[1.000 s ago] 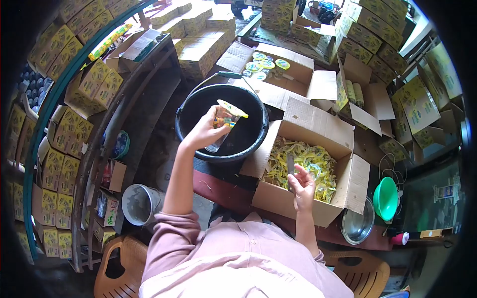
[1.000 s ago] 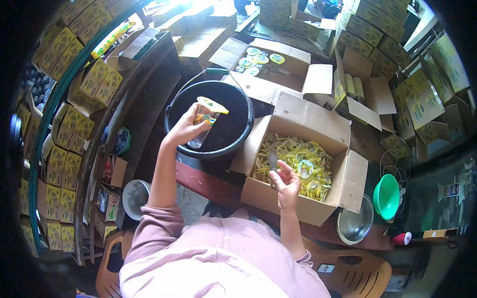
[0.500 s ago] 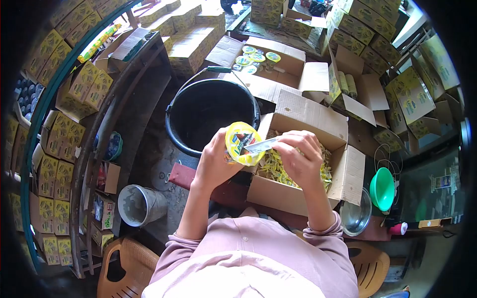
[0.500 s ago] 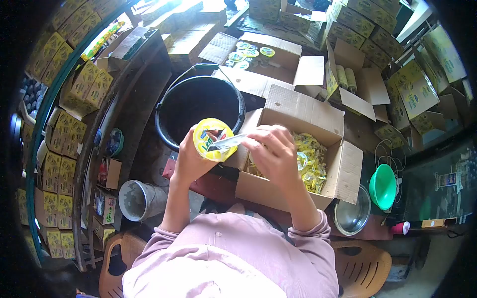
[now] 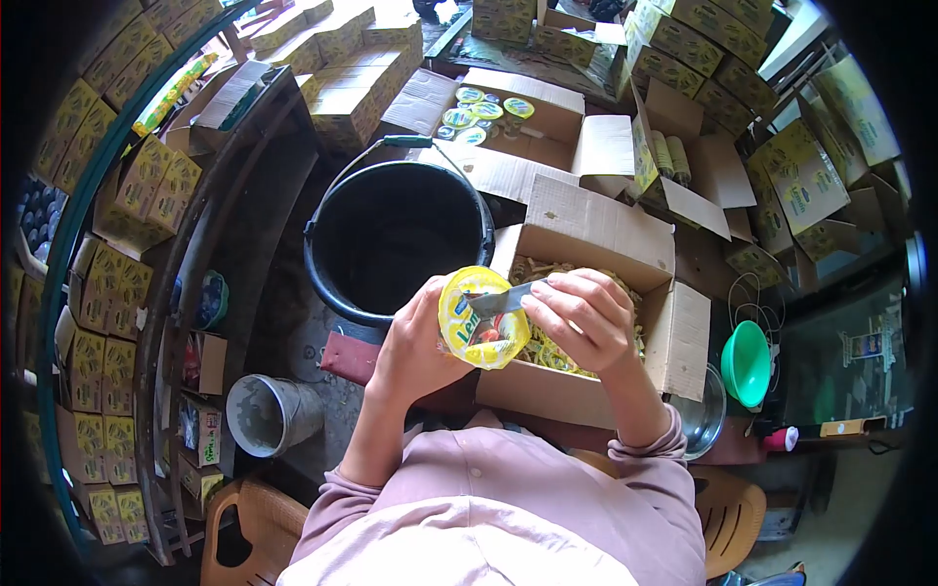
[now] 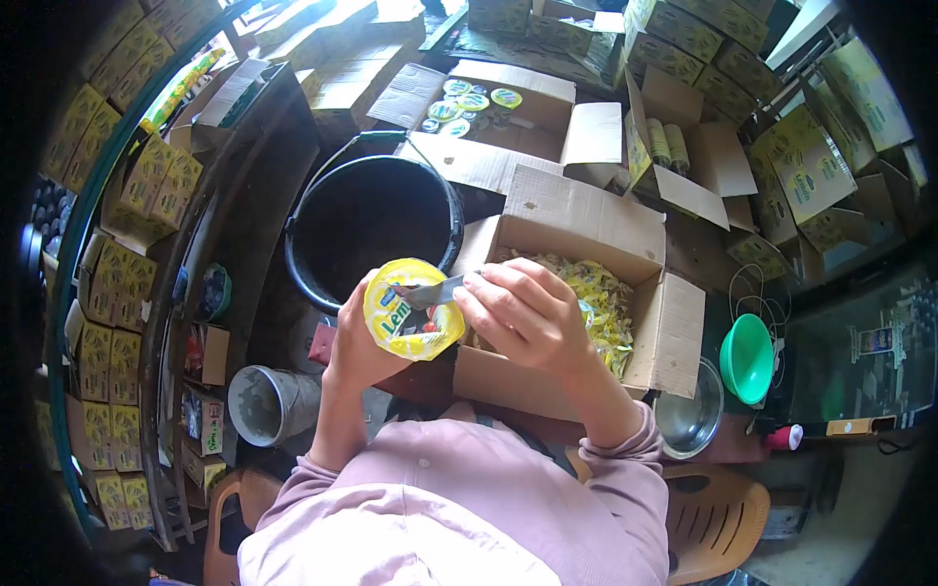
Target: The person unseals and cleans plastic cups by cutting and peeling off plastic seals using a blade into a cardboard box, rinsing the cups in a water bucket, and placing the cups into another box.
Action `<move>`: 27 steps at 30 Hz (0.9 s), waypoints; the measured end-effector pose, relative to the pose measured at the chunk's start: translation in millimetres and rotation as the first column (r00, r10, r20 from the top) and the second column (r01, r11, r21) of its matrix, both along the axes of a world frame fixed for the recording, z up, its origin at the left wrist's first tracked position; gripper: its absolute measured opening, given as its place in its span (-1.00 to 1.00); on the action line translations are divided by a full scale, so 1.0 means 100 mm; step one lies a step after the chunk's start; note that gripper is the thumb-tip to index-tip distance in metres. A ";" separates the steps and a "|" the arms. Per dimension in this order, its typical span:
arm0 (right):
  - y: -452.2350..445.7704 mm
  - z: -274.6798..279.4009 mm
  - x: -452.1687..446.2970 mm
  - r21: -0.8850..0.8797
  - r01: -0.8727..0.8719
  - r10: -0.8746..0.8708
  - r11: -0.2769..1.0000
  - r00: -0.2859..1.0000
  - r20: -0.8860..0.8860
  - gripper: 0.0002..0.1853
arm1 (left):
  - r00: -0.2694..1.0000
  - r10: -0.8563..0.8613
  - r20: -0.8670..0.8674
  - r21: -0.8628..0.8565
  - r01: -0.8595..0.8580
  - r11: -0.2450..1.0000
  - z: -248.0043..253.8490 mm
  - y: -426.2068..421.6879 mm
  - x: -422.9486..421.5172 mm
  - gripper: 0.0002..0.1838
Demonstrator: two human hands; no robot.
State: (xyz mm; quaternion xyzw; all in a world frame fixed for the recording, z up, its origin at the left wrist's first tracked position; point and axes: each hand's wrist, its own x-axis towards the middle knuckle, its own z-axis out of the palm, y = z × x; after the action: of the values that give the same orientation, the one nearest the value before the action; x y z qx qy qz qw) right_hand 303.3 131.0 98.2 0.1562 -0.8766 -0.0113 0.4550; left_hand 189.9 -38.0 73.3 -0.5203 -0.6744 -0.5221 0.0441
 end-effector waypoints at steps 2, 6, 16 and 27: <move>0.02 0.02 0.00 0.025 -0.011 0.011 1.000 1.000 -0.007 -0.85 | 0.997 -0.034 0.073 -0.007 0.034 0.999 -0.01 0.01 0.00 -0.35; 0.05 0.04 0.00 0.047 -0.027 0.028 0.999 1.000 -0.012 -0.86 | 0.983 -0.072 0.169 -0.039 0.079 0.996 -0.01 0.01 -0.01 -0.29; 0.08 -0.02 -0.03 0.006 -0.063 0.063 0.998 0.998 -0.005 -0.87 | 0.955 -0.208 0.210 -0.076 0.228 0.971 -0.03 0.08 -0.08 -0.38; 0.12 -0.12 -0.06 -0.097 -0.121 0.116 0.988 0.992 -0.058 -0.60 | 0.760 -0.444 0.475 0.039 0.485 0.873 -0.08 0.17 -0.09 -0.56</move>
State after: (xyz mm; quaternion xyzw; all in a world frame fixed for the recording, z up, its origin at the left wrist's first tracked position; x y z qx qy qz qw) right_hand 296.8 142.5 85.7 0.1847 -0.8532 0.0555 0.4847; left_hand 181.2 -21.2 65.7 -0.5302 -0.5362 -0.5970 -0.2739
